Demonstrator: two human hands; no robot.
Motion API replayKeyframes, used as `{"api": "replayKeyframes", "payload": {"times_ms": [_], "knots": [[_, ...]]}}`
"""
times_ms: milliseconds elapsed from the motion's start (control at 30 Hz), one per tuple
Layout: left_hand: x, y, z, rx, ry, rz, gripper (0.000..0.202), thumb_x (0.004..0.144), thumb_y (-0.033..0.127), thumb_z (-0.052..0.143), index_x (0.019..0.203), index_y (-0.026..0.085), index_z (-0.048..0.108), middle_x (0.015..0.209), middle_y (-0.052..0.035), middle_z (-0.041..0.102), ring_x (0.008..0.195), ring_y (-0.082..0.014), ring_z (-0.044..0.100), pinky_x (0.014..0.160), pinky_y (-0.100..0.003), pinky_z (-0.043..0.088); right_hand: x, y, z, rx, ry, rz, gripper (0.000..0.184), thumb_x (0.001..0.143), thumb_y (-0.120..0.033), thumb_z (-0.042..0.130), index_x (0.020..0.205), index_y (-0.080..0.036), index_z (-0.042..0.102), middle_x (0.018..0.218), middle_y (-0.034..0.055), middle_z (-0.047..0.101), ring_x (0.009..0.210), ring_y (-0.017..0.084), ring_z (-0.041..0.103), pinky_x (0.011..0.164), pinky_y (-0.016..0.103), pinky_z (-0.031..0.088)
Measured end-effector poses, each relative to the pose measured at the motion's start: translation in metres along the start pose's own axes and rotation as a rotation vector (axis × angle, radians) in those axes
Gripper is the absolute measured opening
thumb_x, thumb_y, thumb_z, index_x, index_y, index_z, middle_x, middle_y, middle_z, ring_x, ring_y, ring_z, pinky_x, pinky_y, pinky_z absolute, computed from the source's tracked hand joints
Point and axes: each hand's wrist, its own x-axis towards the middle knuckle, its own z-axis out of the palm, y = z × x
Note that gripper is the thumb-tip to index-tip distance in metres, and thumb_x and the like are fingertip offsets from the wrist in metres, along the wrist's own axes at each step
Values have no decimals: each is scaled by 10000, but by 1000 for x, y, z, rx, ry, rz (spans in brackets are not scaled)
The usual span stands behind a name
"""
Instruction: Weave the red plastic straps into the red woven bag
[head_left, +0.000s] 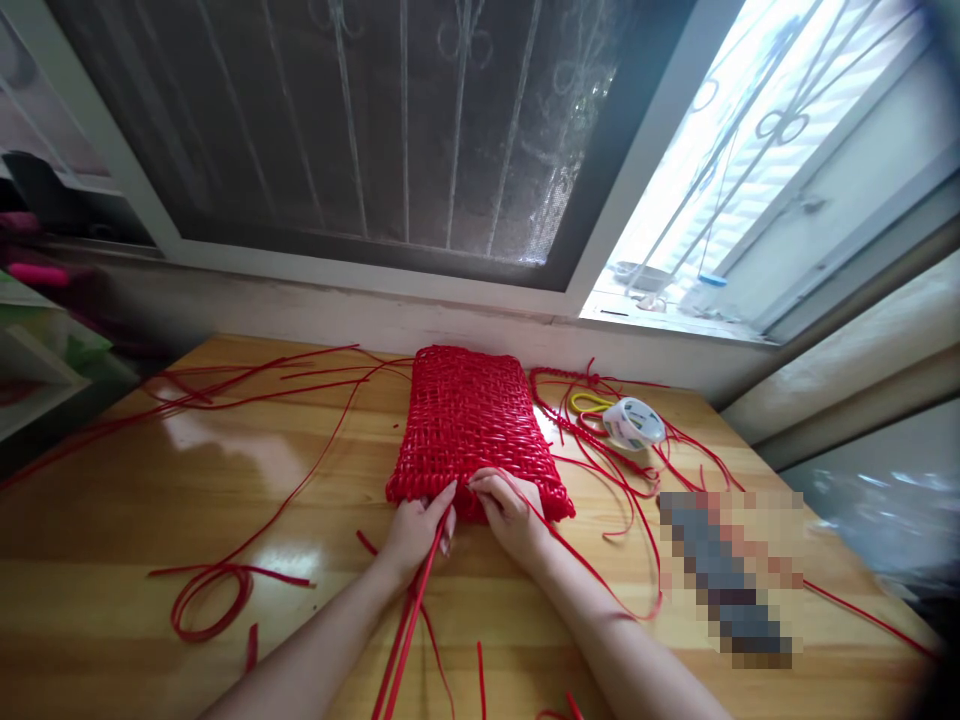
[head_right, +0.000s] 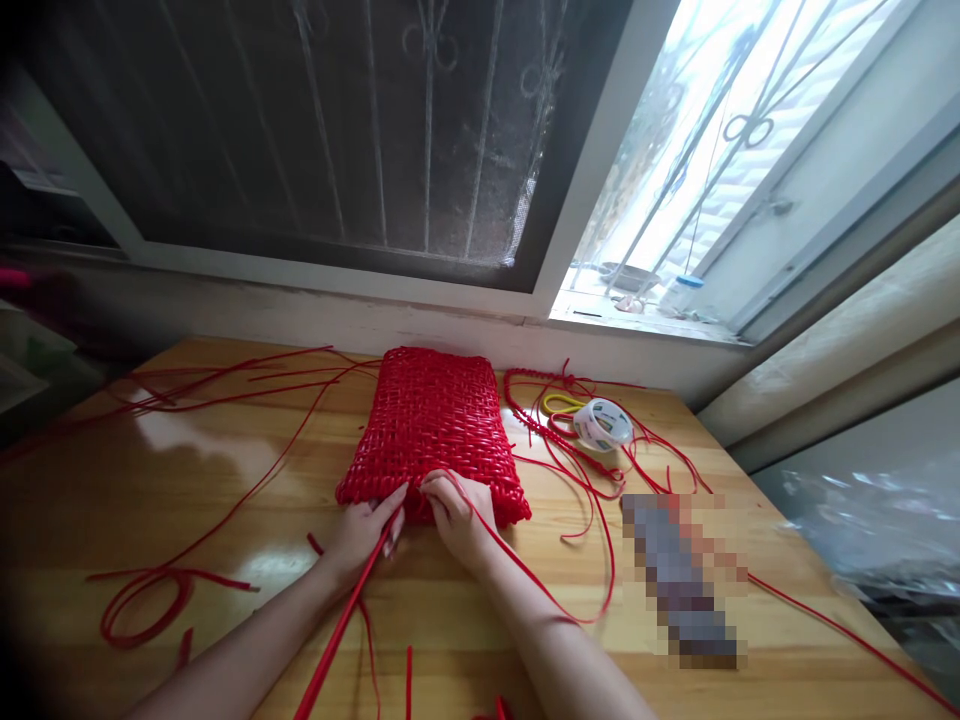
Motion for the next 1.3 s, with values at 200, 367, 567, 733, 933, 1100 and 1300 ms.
{"api": "replayKeyframes", "payload": {"times_ms": [200,367,567,733,933,1100,1300], "knots": [[4,-1,1,-47,-20,-42,494,720,510,460,353,184,405,264,43,360,276,-82,370,361,-209,312,3,-2,6,-25,38,108,214,794,-108,419,820,-213,603,844,21,642,777,128,598,717,236,475],[4,-4,2,-29,-16,-23,499,720,507,462,345,185,397,259,42,358,269,-81,372,352,-210,302,2,7,10,37,64,184,213,771,-101,422,821,-218,593,846,14,639,785,138,597,726,253,480],[2,0,1,-82,-59,7,516,726,506,462,331,187,368,249,45,326,262,-71,348,344,-205,282,2,4,4,116,74,117,182,764,-93,425,807,-201,566,843,34,628,789,133,588,710,258,478],[2,1,0,-102,-90,12,533,724,523,454,324,187,346,257,47,316,259,-61,327,332,-201,270,-1,1,2,66,117,-1,178,777,-98,418,814,-200,560,850,48,630,769,132,594,658,255,483],[1,2,0,-124,-86,7,522,712,502,481,318,186,352,251,49,316,253,-60,325,328,-199,262,0,1,3,40,120,29,193,781,-90,403,823,-202,554,852,46,631,765,133,594,662,259,484],[4,-1,0,-184,-81,17,511,713,483,496,322,185,355,248,55,307,243,-57,309,317,-198,251,2,0,3,33,94,16,197,785,-84,399,809,-200,556,851,41,628,769,129,590,671,250,478],[4,-1,0,-166,-46,-2,513,702,494,504,322,180,365,248,57,314,242,-53,308,314,-195,265,5,-3,2,-1,63,44,199,797,-97,406,792,-204,573,845,28,627,770,128,579,690,243,460]]}}
